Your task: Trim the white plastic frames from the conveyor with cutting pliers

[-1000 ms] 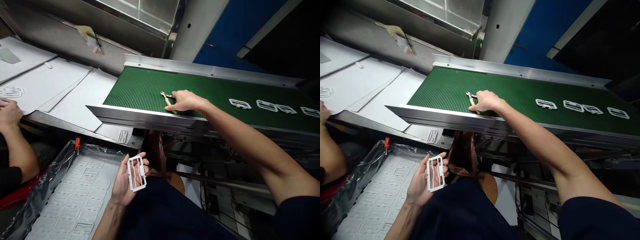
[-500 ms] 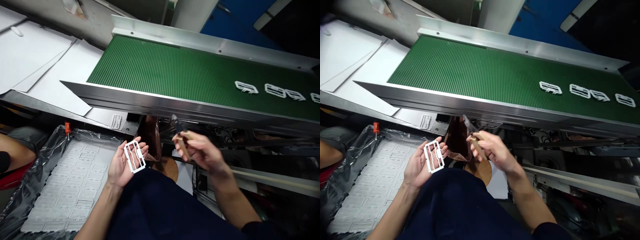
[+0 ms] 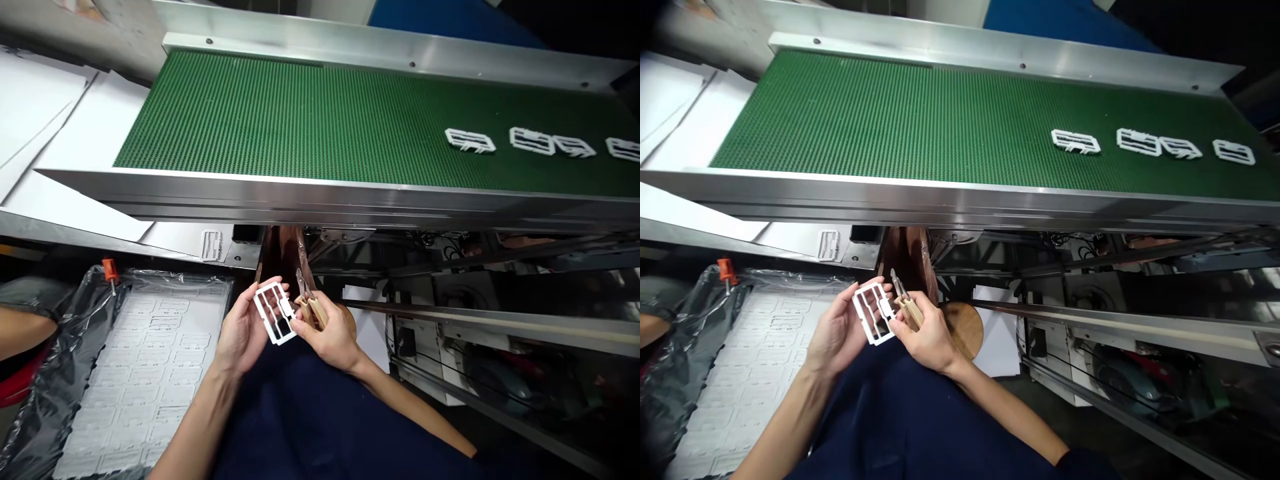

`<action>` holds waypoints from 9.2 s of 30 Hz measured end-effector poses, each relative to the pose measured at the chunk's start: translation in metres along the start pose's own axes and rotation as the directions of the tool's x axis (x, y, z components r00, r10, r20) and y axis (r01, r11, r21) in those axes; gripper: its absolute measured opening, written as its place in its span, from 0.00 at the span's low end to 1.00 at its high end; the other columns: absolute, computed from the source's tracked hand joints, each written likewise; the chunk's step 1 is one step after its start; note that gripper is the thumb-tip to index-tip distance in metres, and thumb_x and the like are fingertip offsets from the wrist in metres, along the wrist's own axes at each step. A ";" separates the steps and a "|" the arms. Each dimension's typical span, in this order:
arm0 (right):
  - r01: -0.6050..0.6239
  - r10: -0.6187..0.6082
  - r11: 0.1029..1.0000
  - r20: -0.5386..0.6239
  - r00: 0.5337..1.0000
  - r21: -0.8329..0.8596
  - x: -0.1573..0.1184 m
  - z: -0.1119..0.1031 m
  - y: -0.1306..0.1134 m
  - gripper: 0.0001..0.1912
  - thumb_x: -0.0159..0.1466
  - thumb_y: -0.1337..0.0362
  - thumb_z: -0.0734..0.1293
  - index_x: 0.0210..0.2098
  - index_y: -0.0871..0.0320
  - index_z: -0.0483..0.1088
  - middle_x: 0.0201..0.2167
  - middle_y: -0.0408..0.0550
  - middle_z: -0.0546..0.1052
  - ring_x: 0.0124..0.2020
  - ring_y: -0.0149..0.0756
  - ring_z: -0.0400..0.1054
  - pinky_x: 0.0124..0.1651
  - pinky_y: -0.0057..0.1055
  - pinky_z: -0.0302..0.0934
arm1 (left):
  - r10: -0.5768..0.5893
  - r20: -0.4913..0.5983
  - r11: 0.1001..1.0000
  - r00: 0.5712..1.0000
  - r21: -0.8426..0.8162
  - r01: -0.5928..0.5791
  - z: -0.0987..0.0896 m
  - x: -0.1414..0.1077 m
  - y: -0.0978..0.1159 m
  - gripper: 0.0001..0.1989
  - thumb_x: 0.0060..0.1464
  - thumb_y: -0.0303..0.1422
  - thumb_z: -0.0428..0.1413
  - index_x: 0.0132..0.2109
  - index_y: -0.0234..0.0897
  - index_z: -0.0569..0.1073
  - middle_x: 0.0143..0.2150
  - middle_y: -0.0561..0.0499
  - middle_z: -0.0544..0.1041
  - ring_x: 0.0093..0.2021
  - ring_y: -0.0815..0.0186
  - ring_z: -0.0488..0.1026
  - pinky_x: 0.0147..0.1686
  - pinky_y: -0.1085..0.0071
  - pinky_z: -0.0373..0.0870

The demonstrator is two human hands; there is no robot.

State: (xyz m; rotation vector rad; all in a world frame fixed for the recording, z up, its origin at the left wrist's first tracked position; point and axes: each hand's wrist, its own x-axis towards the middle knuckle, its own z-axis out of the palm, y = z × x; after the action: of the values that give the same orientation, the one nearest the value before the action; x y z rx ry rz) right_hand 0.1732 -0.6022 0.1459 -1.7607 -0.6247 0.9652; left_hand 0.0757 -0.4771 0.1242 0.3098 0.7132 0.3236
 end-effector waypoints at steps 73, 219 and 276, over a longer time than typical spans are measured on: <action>0.610 0.228 0.314 0.682 0.695 -0.727 0.002 -0.077 -0.102 0.16 0.54 0.63 0.59 0.42 0.59 0.65 0.31 0.48 0.68 0.32 0.39 0.64 0.37 0.35 0.56 | -0.124 0.310 0.361 0.943 0.899 -0.248 0.011 -0.053 0.010 0.12 0.63 0.40 0.44 0.34 0.39 0.62 0.27 0.54 0.69 0.29 0.65 0.66 0.30 0.69 0.61; 0.057 -0.070 0.991 -0.100 0.993 -0.124 0.013 -0.049 0.017 0.07 0.56 0.63 0.65 0.31 0.60 0.64 0.27 0.40 0.67 0.27 0.26 0.62 0.33 0.24 0.58 | -0.347 0.202 0.914 0.916 -0.146 0.378 0.003 -0.010 -0.030 0.23 0.63 0.33 0.40 0.55 0.17 0.67 0.42 0.32 0.77 0.43 0.54 0.75 0.48 0.56 0.70; -0.094 0.022 0.965 -0.278 0.960 -0.247 -0.015 -0.029 0.035 0.10 0.59 0.57 0.65 0.32 0.56 0.62 0.24 0.40 0.70 0.25 0.29 0.65 0.31 0.26 0.59 | -0.158 -0.018 0.971 0.987 -0.185 0.152 0.019 -0.007 -0.031 0.21 0.61 0.34 0.43 0.50 0.22 0.71 0.36 0.41 0.78 0.36 0.60 0.75 0.44 0.61 0.73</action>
State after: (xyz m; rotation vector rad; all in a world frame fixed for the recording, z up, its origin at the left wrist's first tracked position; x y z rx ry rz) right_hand 0.1885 -0.6418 0.1236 -2.1097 -0.5395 0.6829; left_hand 0.0894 -0.5107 0.1297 0.0731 0.7291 0.2440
